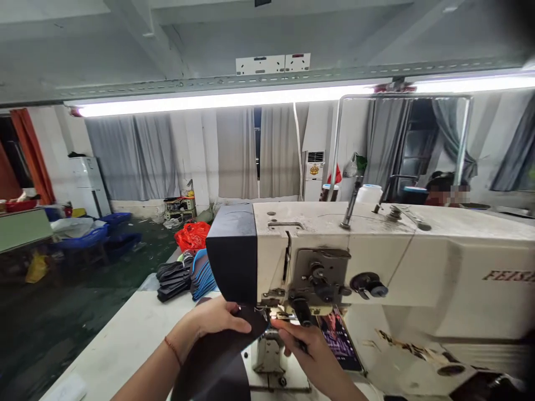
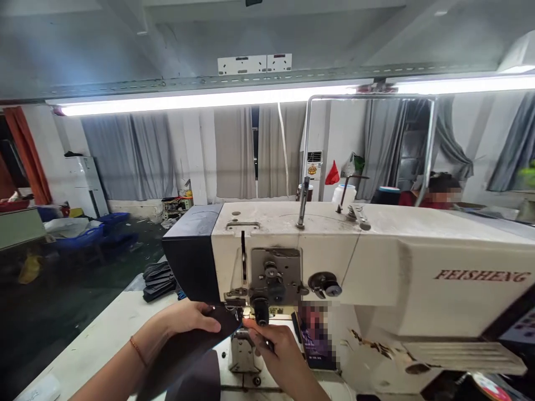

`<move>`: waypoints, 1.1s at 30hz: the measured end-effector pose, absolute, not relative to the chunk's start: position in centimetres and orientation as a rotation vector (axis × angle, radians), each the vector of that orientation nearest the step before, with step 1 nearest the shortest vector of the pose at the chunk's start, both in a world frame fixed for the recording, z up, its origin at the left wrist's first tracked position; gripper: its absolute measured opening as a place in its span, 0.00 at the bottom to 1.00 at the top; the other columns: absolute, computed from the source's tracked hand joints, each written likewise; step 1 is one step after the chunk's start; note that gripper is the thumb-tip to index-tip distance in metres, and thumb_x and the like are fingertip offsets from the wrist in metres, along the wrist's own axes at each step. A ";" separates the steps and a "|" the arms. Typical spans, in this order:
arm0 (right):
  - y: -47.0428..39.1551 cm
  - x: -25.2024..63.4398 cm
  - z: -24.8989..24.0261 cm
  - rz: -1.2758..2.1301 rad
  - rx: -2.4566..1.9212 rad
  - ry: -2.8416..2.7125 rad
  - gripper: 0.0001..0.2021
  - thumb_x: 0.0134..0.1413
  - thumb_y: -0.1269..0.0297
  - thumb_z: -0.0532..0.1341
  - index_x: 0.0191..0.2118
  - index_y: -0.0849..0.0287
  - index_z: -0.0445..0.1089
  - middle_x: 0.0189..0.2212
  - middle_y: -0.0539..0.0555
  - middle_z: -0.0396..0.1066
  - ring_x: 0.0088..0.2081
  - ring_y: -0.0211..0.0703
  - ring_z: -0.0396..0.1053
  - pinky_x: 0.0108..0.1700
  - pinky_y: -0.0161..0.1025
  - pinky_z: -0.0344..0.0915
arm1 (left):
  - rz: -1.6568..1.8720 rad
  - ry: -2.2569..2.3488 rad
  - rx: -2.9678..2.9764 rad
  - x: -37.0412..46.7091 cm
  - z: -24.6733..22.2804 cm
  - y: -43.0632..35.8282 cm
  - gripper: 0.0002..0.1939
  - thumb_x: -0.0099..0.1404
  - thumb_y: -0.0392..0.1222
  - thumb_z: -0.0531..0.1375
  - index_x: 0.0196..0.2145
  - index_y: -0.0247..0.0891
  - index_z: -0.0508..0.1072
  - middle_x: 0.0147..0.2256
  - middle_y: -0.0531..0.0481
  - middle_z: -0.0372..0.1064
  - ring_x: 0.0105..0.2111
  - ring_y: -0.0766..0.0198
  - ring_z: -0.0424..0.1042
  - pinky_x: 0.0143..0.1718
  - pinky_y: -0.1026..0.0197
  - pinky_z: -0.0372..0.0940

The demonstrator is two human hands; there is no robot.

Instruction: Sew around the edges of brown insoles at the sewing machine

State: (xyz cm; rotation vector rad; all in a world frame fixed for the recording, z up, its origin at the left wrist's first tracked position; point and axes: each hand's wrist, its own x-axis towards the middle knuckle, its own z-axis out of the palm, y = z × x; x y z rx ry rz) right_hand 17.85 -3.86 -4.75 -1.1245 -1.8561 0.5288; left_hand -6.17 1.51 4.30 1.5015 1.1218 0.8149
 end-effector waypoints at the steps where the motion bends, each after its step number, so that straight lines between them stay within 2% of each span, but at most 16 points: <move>1: -3.8 17.9 -4.7 0.523 -1.142 -1.863 0.19 0.64 0.57 0.53 0.52 0.58 0.75 0.19 0.50 0.73 0.23 0.40 0.71 0.31 0.34 0.68 | 0.719 1.079 1.498 -5.9 3.6 0.9 0.08 0.43 0.37 0.70 0.24 0.34 0.77 0.21 0.53 0.74 0.20 0.62 0.71 0.21 0.64 0.63; 3: -3.8 17.9 -4.7 0.520 -1.176 -1.872 0.19 0.64 0.55 0.53 0.51 0.57 0.75 0.18 0.49 0.73 0.23 0.40 0.72 0.31 0.34 0.68 | 0.643 0.991 1.423 -5.1 1.9 -0.6 0.11 0.44 0.37 0.68 0.29 0.36 0.77 0.25 0.52 0.77 0.24 0.60 0.73 0.25 0.64 0.64; 10: -3.8 18.1 -4.8 0.445 -1.263 -1.885 0.21 0.63 0.51 0.52 0.49 0.55 0.76 0.20 0.50 0.75 0.24 0.41 0.73 0.34 0.35 0.70 | 0.949 0.834 1.093 -2.5 -2.9 -4.7 0.22 0.51 0.47 0.67 0.43 0.38 0.70 0.31 0.48 0.76 0.30 0.59 0.74 0.34 0.59 0.68; 14: -3.9 18.2 -4.8 0.435 -1.275 -1.879 0.20 0.63 0.52 0.52 0.49 0.53 0.76 0.25 0.51 0.79 0.26 0.40 0.74 0.36 0.35 0.71 | 0.984 0.795 1.101 -2.6 -3.9 -5.6 0.26 0.49 0.55 0.68 0.41 0.37 0.70 0.31 0.46 0.76 0.30 0.57 0.74 0.34 0.58 0.68; 18: -3.9 18.3 -4.9 0.479 -1.278 -1.861 0.19 0.63 0.52 0.53 0.50 0.51 0.76 0.34 0.52 0.81 0.27 0.41 0.75 0.39 0.36 0.72 | 1.037 0.802 1.160 -3.4 -4.4 -6.3 0.22 0.51 0.58 0.67 0.37 0.40 0.73 0.32 0.46 0.76 0.31 0.58 0.73 0.39 0.57 0.68; 21: -4.0 18.4 -5.1 0.463 -1.310 -1.844 0.19 0.62 0.50 0.54 0.50 0.50 0.76 0.32 0.53 0.81 0.27 0.43 0.76 0.40 0.39 0.72 | 0.967 0.804 1.164 -4.2 -3.8 -6.9 0.22 0.49 0.59 0.68 0.37 0.42 0.75 0.37 0.45 0.77 0.35 0.55 0.74 0.41 0.54 0.68; 24: -4.1 18.4 -5.4 0.467 -1.330 -1.834 0.19 0.62 0.50 0.54 0.50 0.50 0.76 0.28 0.53 0.80 0.28 0.44 0.76 0.38 0.39 0.72 | 0.926 0.845 1.096 -4.8 -2.5 -7.3 0.25 0.45 0.58 0.70 0.39 0.44 0.77 0.42 0.44 0.76 0.42 0.49 0.73 0.45 0.52 0.68; 27: -4.1 18.4 -5.4 0.484 -1.325 -1.823 0.19 0.61 0.49 0.54 0.49 0.49 0.77 0.27 0.53 0.79 0.26 0.44 0.75 0.34 0.37 0.72 | 0.882 0.883 0.993 -5.2 -1.3 -7.4 0.26 0.42 0.52 0.72 0.40 0.45 0.77 0.44 0.45 0.76 0.48 0.47 0.71 0.47 0.52 0.67; 33: -4.0 18.2 -5.2 0.476 -1.290 -1.847 0.21 0.63 0.48 0.52 0.49 0.51 0.77 0.23 0.53 0.77 0.25 0.43 0.74 0.34 0.37 0.71 | 0.933 0.843 0.905 -5.2 -0.3 -6.2 0.26 0.42 0.40 0.73 0.41 0.45 0.76 0.46 0.47 0.75 0.47 0.51 0.72 0.43 0.57 0.69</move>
